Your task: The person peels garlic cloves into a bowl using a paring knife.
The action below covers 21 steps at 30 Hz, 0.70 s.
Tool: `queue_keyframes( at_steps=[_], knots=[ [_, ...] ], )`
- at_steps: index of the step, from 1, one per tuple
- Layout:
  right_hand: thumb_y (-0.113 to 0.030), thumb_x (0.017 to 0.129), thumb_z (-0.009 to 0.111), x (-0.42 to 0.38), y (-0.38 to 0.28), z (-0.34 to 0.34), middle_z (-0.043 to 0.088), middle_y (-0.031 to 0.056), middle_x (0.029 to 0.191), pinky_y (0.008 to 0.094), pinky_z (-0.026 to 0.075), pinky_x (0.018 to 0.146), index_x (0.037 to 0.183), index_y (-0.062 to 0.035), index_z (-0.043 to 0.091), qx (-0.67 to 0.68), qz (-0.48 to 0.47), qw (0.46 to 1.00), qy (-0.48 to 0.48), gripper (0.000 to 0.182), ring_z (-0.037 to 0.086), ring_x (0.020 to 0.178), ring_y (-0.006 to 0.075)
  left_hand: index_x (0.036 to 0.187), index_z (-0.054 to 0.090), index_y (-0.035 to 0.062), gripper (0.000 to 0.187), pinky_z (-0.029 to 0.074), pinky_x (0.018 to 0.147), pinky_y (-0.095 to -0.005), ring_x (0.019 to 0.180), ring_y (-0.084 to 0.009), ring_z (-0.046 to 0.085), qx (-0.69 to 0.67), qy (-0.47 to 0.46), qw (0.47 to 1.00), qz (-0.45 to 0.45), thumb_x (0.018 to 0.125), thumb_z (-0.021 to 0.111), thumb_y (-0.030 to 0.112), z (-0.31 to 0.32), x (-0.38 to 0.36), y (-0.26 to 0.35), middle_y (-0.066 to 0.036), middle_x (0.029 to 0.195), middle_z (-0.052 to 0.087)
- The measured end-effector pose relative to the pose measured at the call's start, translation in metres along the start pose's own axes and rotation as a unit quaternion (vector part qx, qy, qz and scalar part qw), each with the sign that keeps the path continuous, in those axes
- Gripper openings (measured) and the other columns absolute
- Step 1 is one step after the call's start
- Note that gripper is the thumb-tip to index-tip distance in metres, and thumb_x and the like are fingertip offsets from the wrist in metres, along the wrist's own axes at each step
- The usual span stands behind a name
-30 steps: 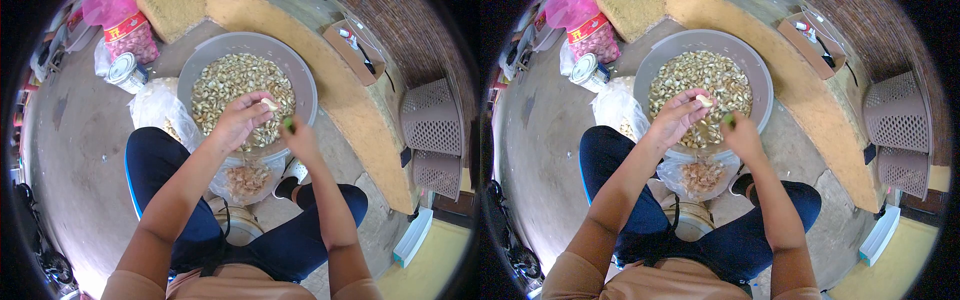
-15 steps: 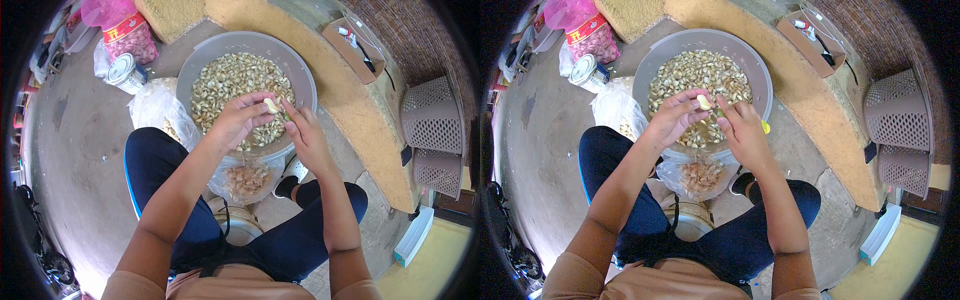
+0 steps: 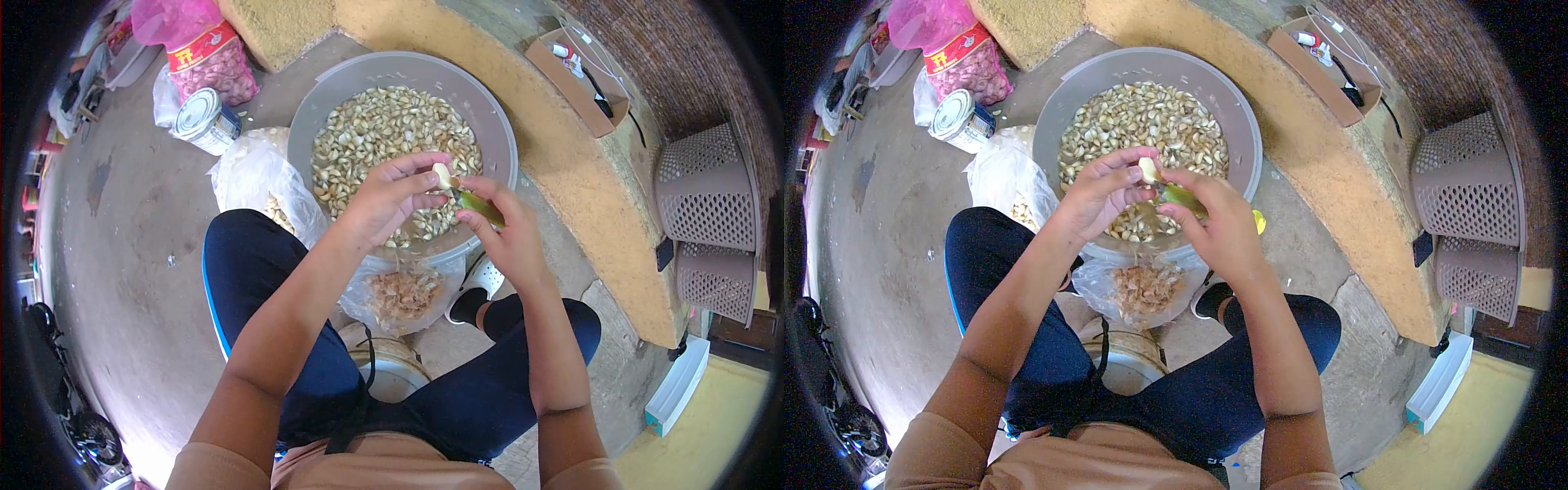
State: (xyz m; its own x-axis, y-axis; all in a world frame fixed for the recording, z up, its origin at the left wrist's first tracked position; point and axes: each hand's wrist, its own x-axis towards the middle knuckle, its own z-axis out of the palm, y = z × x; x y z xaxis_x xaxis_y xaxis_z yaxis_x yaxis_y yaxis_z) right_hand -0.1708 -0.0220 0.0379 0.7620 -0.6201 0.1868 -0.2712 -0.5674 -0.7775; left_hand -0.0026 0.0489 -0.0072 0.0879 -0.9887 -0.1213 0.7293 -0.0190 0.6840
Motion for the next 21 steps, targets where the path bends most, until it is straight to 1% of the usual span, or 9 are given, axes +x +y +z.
queue_keyframes(
  at_steps=[2, 5, 8, 11, 14, 21],
  knots=[
    [-0.017, 0.073, 0.064, 0.0022, 0.0029, 0.0007, 0.06, 0.0113, 0.085, 0.0319, 0.045, 0.07, 0.106, -0.0095, 0.057, -0.026, -0.061, 0.998, 0.017, 0.035, 0.057, 0.078, 0.0264, 0.114, 0.046, -0.0023, 0.036, 0.05, 0.078, -0.0264, 0.091, -0.015, 0.056, 0.002, -0.003, 1.0, 0.003, 0.081, 0.055, 0.01, -0.0007, 0.0, -0.0011, -0.009, 0.102, 0.055],
    [-0.01, 0.074, 0.063, 0.002, -0.0016, -0.0042, 0.06, 0.0089, 0.081, 0.0277, 0.045, 0.066, 0.106, -0.0094, 0.059, -0.075, -0.051, 0.996, -0.012, 0.032, 0.058, 0.072, 0.0198, 0.114, 0.046, -0.0022, 0.036, 0.05, 0.077, -0.0259, 0.091, -0.0144, 0.056, -0.003, -0.001, 1.0, 0.005, 0.081, 0.055, 0.01, -0.0002, -0.0001, -0.0009, -0.009, 0.102, 0.055],
    [-0.011, 0.073, 0.064, 0.0024, -0.0024, -0.0031, 0.057, 0.009, 0.074, 0.0279, 0.043, 0.061, 0.107, -0.0101, 0.059, -0.076, -0.06, 0.995, 0.004, 0.034, 0.056, 0.067, 0.0202, 0.114, 0.046, -0.0022, 0.036, 0.05, 0.077, -0.0253, 0.09, -0.0141, 0.056, -0.005, -0.002, 1.0, 0.001, 0.082, 0.054, 0.01, 0.0009, -0.0004, -0.0003, -0.009, 0.102, 0.055],
    [-0.011, 0.072, 0.065, 0.0019, -0.0018, -0.0036, 0.056, 0.0086, 0.071, 0.028, 0.042, 0.06, 0.107, -0.0103, 0.059, -0.079, -0.061, 0.995, 0.004, 0.035, 0.054, 0.065, 0.0194, 0.114, 0.046, -0.002, 0.035, 0.05, 0.076, -0.0249, 0.09, -0.0139, 0.056, -0.003, -0.003, 1.0, -0.004, 0.082, 0.054, 0.01, 0.0004, -0.0005, -0.0002, -0.009, 0.101, 0.055],
    [-0.016, 0.071, 0.065, 0.0014, -0.0014, -0.0017, 0.054, 0.0098, 0.07, 0.032, 0.042, 0.061, 0.105, -0.0121, 0.06, -0.056, -0.058, 0.997, 0.014, 0.035, 0.052, 0.065, 0.0231, 0.115, 0.046, -0.002, 0.036, 0.05, 0.076, -0.025, 0.09, -0.0139, 0.056, 0.003, -0.004, 1.0, -0.005, 0.082, 0.054, 0.01, 0.0011, -0.001, 0.0005, -0.009, 0.101, 0.055],
    [-0.016, 0.072, 0.065, 0.0022, -0.0002, -0.0016, 0.054, 0.0098, 0.071, 0.032, 0.042, 0.061, 0.102, -0.0097, 0.061, -0.061, -0.057, 0.996, 0.014, 0.031, 0.052, 0.066, 0.0235, 0.115, 0.047, -0.0021, 0.035, 0.049, 0.076, -0.0253, 0.09, -0.0136, 0.055, 0.021, 0.003, 1.0, -0.004, 0.082, 0.054, 0.009, 0.0019, -0.0015, 0.0003, -0.008, 0.102, 0.055]
  ],
)
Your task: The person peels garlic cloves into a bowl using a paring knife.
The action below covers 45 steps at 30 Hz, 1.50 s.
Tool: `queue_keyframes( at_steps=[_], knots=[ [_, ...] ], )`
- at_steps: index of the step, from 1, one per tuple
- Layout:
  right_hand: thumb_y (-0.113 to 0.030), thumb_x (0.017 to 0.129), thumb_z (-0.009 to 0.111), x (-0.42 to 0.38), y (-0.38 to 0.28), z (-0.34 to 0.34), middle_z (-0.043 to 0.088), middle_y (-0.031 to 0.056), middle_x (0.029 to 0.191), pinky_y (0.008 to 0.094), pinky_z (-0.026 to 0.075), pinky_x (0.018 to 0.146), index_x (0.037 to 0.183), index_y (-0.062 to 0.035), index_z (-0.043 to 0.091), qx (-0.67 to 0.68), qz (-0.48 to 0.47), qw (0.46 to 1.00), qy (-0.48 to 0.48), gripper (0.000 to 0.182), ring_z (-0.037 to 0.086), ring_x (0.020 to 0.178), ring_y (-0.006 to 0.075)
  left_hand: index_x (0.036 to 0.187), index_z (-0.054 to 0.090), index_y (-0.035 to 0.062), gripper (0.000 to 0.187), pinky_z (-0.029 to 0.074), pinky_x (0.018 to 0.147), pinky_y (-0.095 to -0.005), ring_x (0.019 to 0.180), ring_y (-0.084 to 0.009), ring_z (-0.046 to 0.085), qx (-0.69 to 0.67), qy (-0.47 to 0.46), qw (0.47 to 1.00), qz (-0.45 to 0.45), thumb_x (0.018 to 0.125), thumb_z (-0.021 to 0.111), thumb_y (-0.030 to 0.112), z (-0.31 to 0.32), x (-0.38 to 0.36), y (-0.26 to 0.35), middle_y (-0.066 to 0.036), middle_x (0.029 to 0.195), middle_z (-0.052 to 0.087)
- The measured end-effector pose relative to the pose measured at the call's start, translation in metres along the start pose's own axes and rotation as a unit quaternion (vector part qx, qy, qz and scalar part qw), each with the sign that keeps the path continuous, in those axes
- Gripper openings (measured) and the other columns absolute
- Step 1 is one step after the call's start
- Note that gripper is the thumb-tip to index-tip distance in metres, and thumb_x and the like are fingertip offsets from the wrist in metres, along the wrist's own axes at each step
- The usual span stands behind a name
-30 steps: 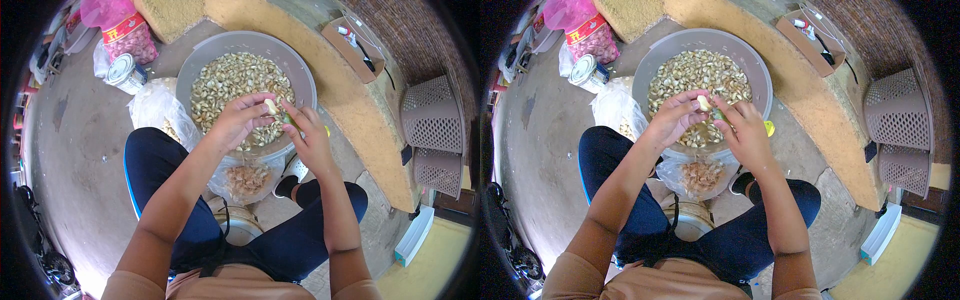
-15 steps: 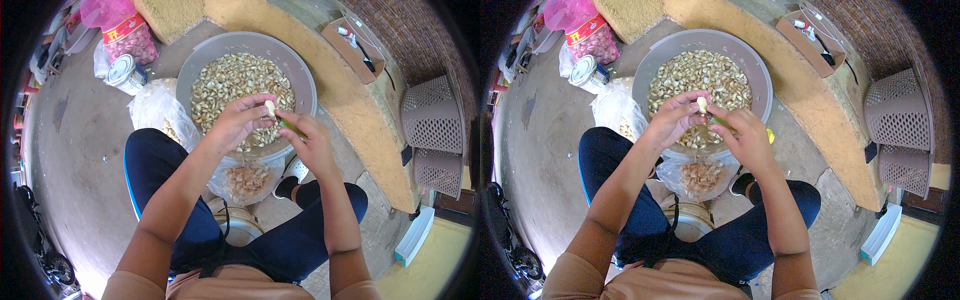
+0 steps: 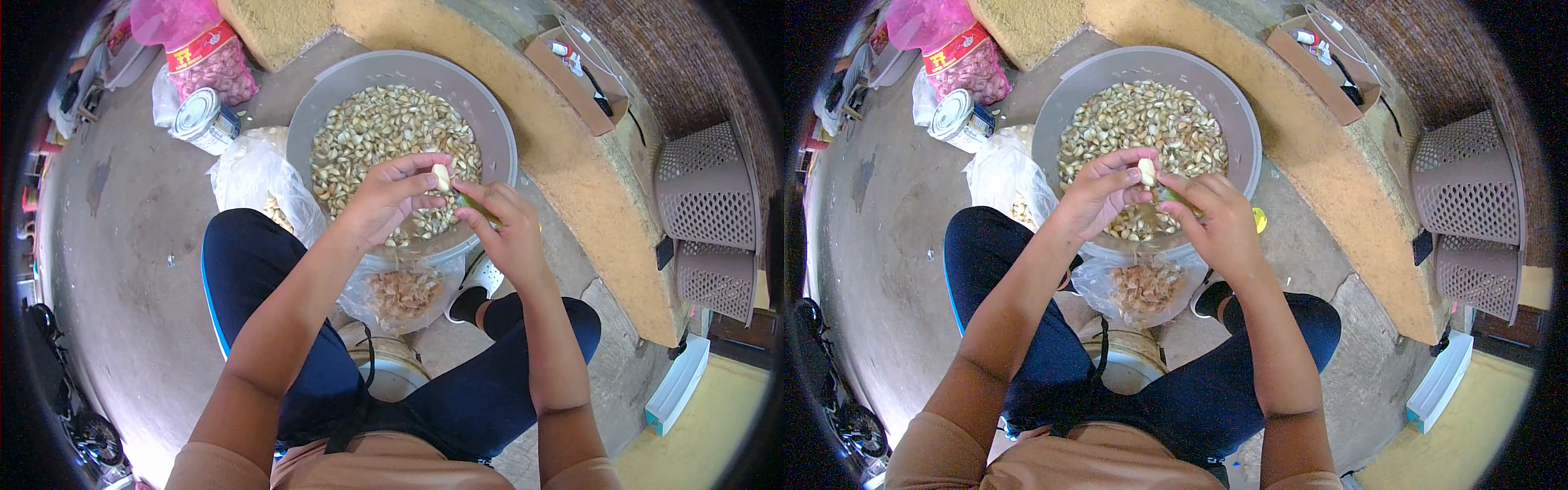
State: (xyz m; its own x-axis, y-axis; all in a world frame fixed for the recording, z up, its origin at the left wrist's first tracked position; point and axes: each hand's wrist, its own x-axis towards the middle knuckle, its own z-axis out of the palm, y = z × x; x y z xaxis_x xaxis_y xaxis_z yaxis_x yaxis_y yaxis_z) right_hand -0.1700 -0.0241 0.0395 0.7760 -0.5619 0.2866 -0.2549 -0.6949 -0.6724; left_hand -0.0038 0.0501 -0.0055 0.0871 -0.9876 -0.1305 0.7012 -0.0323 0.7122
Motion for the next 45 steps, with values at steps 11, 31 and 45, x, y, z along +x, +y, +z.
queue_keyframes(
  at_steps=[11, 31, 45],
  knots=[
    [-0.011, 0.075, 0.063, -0.001, 0.005, 0.0, 0.056, 0.0084, 0.075, 0.0282, 0.043, 0.064, 0.105, -0.0087, 0.059, 0.006, 0.045, 0.999, -0.003, 0.03, 0.055, 0.07, 0.0169, 0.113, 0.048, -0.0014, 0.034, 0.047, 0.08, -0.0273, 0.093, -0.0146, 0.054, 0.006, 0.015, 1.0, 0.011, 0.081, 0.054, 0.006, 0.003, 0.0, 0.0, -0.008, 0.105, 0.054],
    [-0.018, 0.072, 0.065, 0.0, -0.002, 0.002, 0.054, 0.0104, 0.071, 0.0328, 0.042, 0.06, 0.105, -0.0134, 0.06, 0.002, 0.046, 0.999, -0.015, 0.034, 0.053, 0.065, 0.024, 0.112, 0.049, 0.001, 0.034, 0.046, 0.078, -0.0278, 0.093, -0.0138, 0.053, 0.045, 0.028, 0.999, 0.011, 0.08, 0.057, 0.008, 0.006, -0.001, 0.0, -0.007, 0.105, 0.054],
    [-0.013, 0.076, 0.063, 0.0, 0.009, 0.011, 0.061, 0.0103, 0.081, 0.0269, 0.044, 0.067, 0.102, -0.0076, 0.06, 0.118, 0.142, 0.982, 0.043, 0.027, 0.058, 0.075, 0.0174, 0.109, 0.051, 0.0006, 0.034, 0.045, 0.081, -0.029, 0.094, -0.0159, 0.053, 0.081, 0.024, 0.995, 0.048, 0.075, 0.059, 0.002, 0.004, 0.001, -0.006, -0.009, 0.103, 0.055]
  ],
)
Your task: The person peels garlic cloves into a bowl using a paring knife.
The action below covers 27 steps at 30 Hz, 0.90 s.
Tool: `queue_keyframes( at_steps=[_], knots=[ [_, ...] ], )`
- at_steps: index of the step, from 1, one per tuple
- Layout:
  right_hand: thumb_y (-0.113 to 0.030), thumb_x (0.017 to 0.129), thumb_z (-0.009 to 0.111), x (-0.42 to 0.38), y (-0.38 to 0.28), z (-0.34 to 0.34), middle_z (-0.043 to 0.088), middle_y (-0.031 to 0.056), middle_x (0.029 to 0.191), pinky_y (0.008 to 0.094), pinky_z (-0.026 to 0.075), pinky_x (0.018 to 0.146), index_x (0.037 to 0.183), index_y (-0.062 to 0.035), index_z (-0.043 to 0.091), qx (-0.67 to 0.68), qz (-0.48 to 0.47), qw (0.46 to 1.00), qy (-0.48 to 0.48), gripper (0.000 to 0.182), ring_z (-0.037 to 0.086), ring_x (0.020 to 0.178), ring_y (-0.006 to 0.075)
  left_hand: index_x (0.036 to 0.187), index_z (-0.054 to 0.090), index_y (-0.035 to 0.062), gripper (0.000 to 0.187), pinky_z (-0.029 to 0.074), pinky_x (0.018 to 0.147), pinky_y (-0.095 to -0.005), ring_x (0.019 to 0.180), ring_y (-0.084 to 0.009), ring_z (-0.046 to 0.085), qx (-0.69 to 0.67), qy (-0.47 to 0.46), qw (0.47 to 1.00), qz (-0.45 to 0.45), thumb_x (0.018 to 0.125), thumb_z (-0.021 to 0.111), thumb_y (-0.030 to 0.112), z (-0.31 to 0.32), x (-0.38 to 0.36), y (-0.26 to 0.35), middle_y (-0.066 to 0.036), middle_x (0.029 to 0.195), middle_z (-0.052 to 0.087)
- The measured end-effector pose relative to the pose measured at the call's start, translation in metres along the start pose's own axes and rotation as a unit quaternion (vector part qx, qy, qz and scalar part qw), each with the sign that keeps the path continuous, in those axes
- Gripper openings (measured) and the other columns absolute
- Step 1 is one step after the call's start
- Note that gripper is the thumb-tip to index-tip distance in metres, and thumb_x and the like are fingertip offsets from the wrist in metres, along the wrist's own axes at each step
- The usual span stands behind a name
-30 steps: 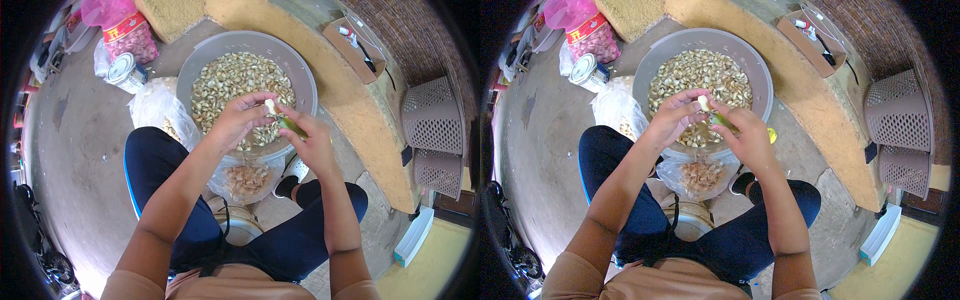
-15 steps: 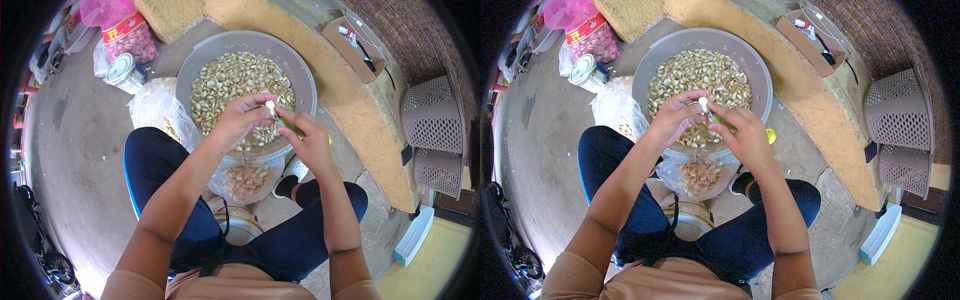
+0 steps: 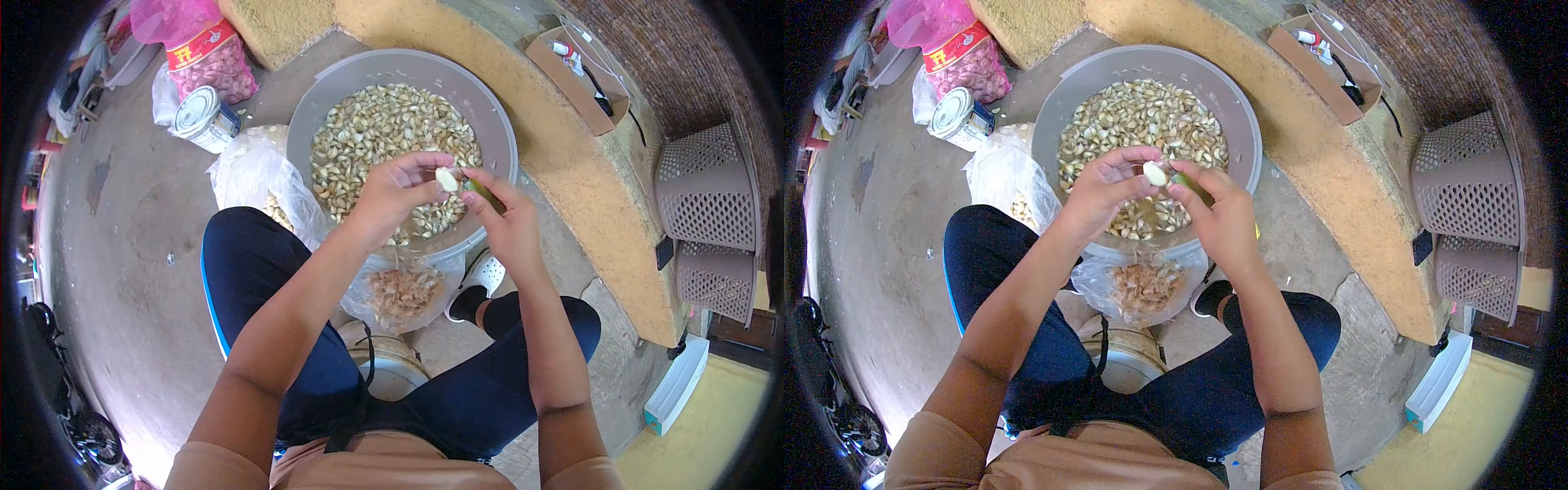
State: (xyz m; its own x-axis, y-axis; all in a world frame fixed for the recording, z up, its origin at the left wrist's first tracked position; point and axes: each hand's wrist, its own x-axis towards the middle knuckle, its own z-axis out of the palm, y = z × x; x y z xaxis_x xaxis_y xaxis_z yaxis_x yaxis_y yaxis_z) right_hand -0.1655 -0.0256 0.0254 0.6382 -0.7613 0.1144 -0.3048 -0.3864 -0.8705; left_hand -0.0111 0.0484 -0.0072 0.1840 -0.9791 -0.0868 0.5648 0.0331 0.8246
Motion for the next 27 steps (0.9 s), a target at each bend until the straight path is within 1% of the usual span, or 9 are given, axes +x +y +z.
queue_keyframes(
  at_steps=[2, 5, 8, 11, 14, 17, 20, 23, 27],
  knots=[
    [-0.012, 0.077, 0.062, 0.001, 0.003, 0.001, 0.062, 0.0097, 0.086, 0.0246, 0.043, 0.07, 0.103, -0.006, 0.06, 0.047, 0.008, 0.999, -0.001, 0.026, 0.057, 0.078, 0.0132, 0.108, 0.051, 0.0006, 0.034, 0.045, 0.081, -0.0294, 0.093, -0.0162, 0.053, 0.007, 0.002, 1.0, 0.0, 0.075, 0.059, 0.001, 0.0, 0.0, 0.0, -0.009, 0.102, 0.055],
    [-0.012, 0.078, 0.061, 0.001, -0.001, 0.0, 0.063, 0.0068, 0.091, 0.0237, 0.043, 0.073, 0.104, -0.0045, 0.059, 0.093, 0.098, 0.99, -0.028, 0.027, 0.055, 0.081, 0.0103, 0.105, 0.052, 0.0007, 0.032, 0.045, 0.081, -0.0297, 0.093, -0.016, 0.053, 0.003, -0.004, 1.0, 0.007, 0.074, 0.059, -0.001, 0.0, 0.001, -0.002, -0.009, 0.102, 0.055],
    [-0.012, 0.079, 0.061, 0.001, 0.004, -0.001, 0.062, 0.0031, 0.089, 0.0235, 0.042, 0.073, 0.105, -0.0046, 0.059, 0.136, 0.134, 0.981, -0.04, 0.027, 0.053, 0.081, 0.0089, 0.105, 0.051, 0.0014, 0.032, 0.044, 0.081, -0.0291, 0.093, -0.0156, 0.053, 0.011, -0.009, 1.0, 0.007, 0.073, 0.058, -0.002, -0.004, 0.002, -0.006, -0.008, 0.1, 0.055],
    [-0.012, 0.079, 0.06, 0.001, 0.006, 0.0, 0.061, 0.002, 0.088, 0.0231, 0.042, 0.074, 0.105, -0.0044, 0.059, 0.158, 0.132, 0.977, -0.054, 0.027, 0.052, 0.081, 0.0086, 0.105, 0.051, 0.0019, 0.032, 0.044, 0.081, -0.0278, 0.092, -0.0147, 0.053, -0.037, 0.013, 0.999, -0.025, 0.074, 0.057, -0.002, -0.001, -0.001, -0.002, -0.007, 0.098, 0.055],
    [-0.011, 0.079, 0.06, 0.0, -0.002, 0.0, 0.061, 0.0023, 0.089, 0.0229, 0.041, 0.075, 0.106, -0.004, 0.058, 0.149, 0.12, 0.98, -0.06, 0.027, 0.052, 0.082, 0.008, 0.105, 0.05, 0.0022, 0.028, 0.045, 0.08, -0.027, 0.091, -0.0141, 0.054, -0.123, 0.008, 0.99, -0.063, 0.077, 0.057, 0.003, -0.004, 0.001, -0.002, -0.006, 0.097, 0.055],
    [-0.011, 0.079, 0.06, 0.0, 0.0, 0.0, 0.061, 0.0035, 0.092, 0.0244, 0.042, 0.076, 0.106, -0.0043, 0.058, 0.147, 0.122, 0.979, -0.074, 0.027, 0.053, 0.084, 0.0091, 0.104, 0.051, 0.0024, 0.025, 0.047, 0.077, -0.0272, 0.09, -0.014, 0.054, -0.036, 0.032, 0.996, -0.079, 0.08, 0.057, 0.009, 0.003, 0.0, -0.002, -0.006, 0.096, 0.054],
    [-0.012, 0.079, 0.06, -0.001, 0.0, 0.002, 0.062, 0.0066, 0.093, 0.0257, 0.043, 0.076, 0.105, -0.005, 0.058, 0.135, 0.097, 0.984, -0.069, 0.027, 0.055, 0.085, 0.0118, 0.103, 0.051, 0.0026, 0.025, 0.048, 0.074, -0.0286, 0.088, -0.0144, 0.055, -0.004, 0.004, 0.994, -0.11, 0.082, 0.057, 0.013, -0.004, 0.002, -0.015, -0.006, 0.095, 0.055],
    [-0.014, 0.078, 0.061, -0.001, 0.004, 0.003, 0.061, 0.0105, 0.092, 0.0265, 0.043, 0.075, 0.105, -0.0063, 0.059, 0.059, 0.037, 0.996, -0.062, 0.028, 0.058, 0.084, 0.0157, 0.101, 0.052, 0.003, 0.025, 0.049, 0.066, -0.0281, 0.084, -0.0137, 0.055, 0.036, 0.016, 0.991, -0.127, 0.081, 0.058, 0.016, -0.005, 0.001, -0.01, -0.005, 0.092, 0.055],
    [-0.016, 0.076, 0.062, -0.001, 0.005, 0.001, 0.059, 0.0114, 0.084, 0.0301, 0.044, 0.068, 0.103, -0.0096, 0.059, -0.042, -0.019, 0.997, -0.057, 0.028, 0.057, 0.076, 0.0225, 0.101, 0.054, 0.0028, 0.027, 0.046, 0.056, -0.0248, 0.078, -0.0117, 0.054, 0.087, 0.033, 0.983, -0.161, 0.081, 0.058, 0.02, -0.003, 0.001, -0.006, -0.004, 0.088, 0.056]
  ],
)
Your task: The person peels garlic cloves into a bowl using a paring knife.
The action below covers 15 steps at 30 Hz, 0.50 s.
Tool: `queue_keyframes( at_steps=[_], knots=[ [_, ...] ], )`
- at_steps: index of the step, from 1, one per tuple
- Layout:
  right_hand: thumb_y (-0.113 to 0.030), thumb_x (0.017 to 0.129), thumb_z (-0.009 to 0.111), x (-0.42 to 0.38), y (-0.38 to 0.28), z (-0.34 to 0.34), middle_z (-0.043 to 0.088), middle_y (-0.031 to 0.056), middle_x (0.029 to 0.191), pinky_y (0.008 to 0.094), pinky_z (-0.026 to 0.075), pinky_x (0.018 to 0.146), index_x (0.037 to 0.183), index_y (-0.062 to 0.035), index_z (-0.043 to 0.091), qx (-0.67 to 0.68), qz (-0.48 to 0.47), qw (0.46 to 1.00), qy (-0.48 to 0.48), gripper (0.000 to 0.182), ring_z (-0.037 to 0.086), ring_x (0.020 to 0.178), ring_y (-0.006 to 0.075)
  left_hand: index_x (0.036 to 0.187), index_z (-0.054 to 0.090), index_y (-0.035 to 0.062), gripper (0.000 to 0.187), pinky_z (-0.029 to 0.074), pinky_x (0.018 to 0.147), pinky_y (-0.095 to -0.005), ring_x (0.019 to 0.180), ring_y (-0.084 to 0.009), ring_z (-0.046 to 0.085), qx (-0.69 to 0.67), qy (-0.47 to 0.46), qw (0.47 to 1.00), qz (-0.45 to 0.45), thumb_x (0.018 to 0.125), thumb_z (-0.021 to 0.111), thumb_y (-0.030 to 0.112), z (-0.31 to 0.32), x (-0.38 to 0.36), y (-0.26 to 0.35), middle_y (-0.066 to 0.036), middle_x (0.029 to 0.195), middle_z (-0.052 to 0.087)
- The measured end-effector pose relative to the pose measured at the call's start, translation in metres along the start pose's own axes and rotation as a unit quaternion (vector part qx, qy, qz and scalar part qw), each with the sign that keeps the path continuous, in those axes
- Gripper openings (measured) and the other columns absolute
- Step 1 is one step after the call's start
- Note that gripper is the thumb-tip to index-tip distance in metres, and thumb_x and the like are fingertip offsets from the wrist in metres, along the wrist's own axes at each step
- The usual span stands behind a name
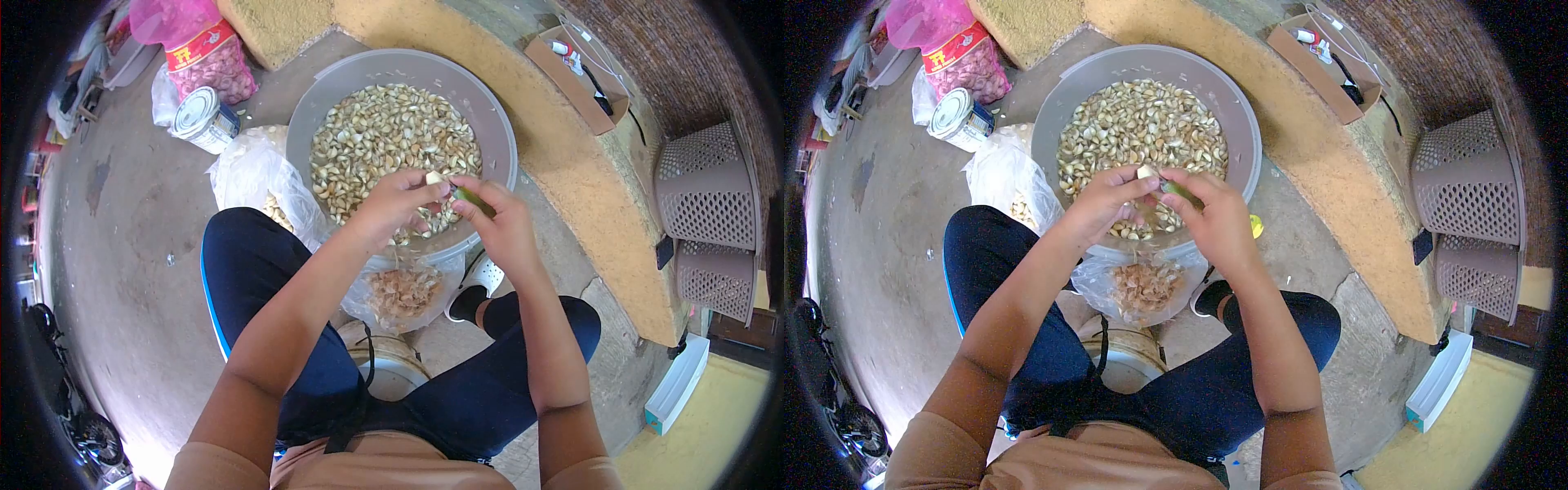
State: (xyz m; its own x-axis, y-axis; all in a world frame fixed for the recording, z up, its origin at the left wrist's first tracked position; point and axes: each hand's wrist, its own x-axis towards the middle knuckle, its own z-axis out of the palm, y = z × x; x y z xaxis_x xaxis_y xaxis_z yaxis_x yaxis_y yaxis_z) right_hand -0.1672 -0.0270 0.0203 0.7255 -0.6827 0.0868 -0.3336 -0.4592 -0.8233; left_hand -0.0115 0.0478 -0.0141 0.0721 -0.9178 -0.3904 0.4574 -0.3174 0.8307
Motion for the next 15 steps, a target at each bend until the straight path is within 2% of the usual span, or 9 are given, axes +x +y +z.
queue_keyframes(
  at_steps=[2, 5, 8, 9, 11, 14, 15],
  knots=[
    [-0.017, 0.075, 0.062, 0.0, -0.006, -0.005, 0.057, 0.0105, 0.079, 0.0325, 0.044, 0.065, 0.103, -0.0117, 0.059, -0.087, -0.012, 0.996, -0.013, 0.028, 0.056, 0.071, 0.0254, 0.102, 0.056, 0.0028, 0.028, 0.044, 0.053, -0.0233, 0.076, -0.0107, 0.053, 0.019, 0.014, 0.999, -0.031, 0.081, 0.058, 0.021, 0.002, -0.002, 0.003, -0.003, 0.087, 0.057],
    [-0.019, 0.075, 0.062, 0.0, -0.006, -0.005, 0.053, 0.0099, 0.073, 0.0351, 0.042, 0.061, 0.102, -0.0132, 0.059, -0.119, -0.031, 0.992, -0.022, 0.028, 0.053, 0.067, 0.0272, 0.105, 0.056, 0.0048, 0.028, 0.044, 0.054, -0.022, 0.075, -0.0095, 0.052, 0.106, 0.033, 0.994, -0.007, 0.081, 0.057, 0.018, 0.003, -0.003, 0.003, -0.002, 0.087, 0.057],
    [-0.02, 0.076, 0.061, -0.001, -0.001, -0.004, 0.052, 0.0102, 0.072, 0.0357, 0.042, 0.06, 0.102, -0.0136, 0.059, -0.119, -0.042, 0.991, -0.031, 0.027, 0.053, 0.067, 0.0271, 0.103, 0.058, 0.0048, 0.025, 0.044, 0.054, -0.0216, 0.074, -0.0082, 0.052, 0.176, 0.048, 0.982, 0.041, 0.08, 0.057, 0.015, -0.001, 0.002, -0.004, -0.002, 0.087, 0.057],
    [-0.02, 0.076, 0.061, -0.001, -0.002, -0.004, 0.052, 0.0103, 0.072, 0.0359, 0.042, 0.06, 0.102, -0.0133, 0.059, -0.121, -0.039, 0.991, -0.033, 0.027, 0.052, 0.067, 0.0273, 0.1, 0.06, 0.0048, 0.024, 0.044, 0.052, -0.0222, 0.071, -0.0094, 0.053, 0.212, 0.065, 0.971, 0.087, 0.079, 0.058, 0.016, -0.001, 0.002, -0.006, -0.004, 0.084, 0.057],
    [-0.021, 0.076, 0.061, -0.001, -0.001, -0.004, 0.052, 0.0104, 0.072, 0.0363, 0.042, 0.06, 0.101, -0.0127, 0.059, -0.126, -0.032, 0.991, -0.038, 0.027, 0.052, 0.068, 0.0275, 0.096, 0.062, 0.0049, 0.024, 0.043, 0.049, -0.0234, 0.065, -0.0117, 0.055, 0.282, 0.097, 0.937, 0.179, 0.077, 0.059, 0.018, -0.001, 0.003, -0.01, -0.006, 0.078, 0.056],
    [-0.021, 0.076, 0.06, 0.0, 0.0, -0.003, 0.052, 0.0105, 0.073, 0.0369, 0.042, 0.061, 0.101, -0.0125, 0.059, -0.139, -0.05, 0.988, -0.042, 0.026, 0.052, 0.069, 0.0288, 0.09, 0.064, 0.0031, 0.019, 0.044, 0.052, -0.0235, 0.06, -0.014, 0.055, 0.379, 0.109, 0.874, 0.285, 0.077, 0.06, 0.016, -0.006, 0.006, -0.017, -0.008, 0.079, 0.057],
    [-0.021, 0.076, 0.06, 0.0, 0.0, -0.003, 0.053, 0.0105, 0.073, 0.0364, 0.042, 0.061, 0.101, -0.0108, 0.059, -0.133, -0.049, 0.989, -0.039, 0.026, 0.052, 0.068, 0.0274, 0.089, 0.064, 0.0024, 0.019, 0.045, 0.052, -0.0236, 0.06, -0.0138, 0.056, 0.337, 0.103, 0.907, 0.231, 0.077, 0.06, 0.016, -0.004, 0.004, -0.013, -0.009, 0.08, 0.058]
  ],
)
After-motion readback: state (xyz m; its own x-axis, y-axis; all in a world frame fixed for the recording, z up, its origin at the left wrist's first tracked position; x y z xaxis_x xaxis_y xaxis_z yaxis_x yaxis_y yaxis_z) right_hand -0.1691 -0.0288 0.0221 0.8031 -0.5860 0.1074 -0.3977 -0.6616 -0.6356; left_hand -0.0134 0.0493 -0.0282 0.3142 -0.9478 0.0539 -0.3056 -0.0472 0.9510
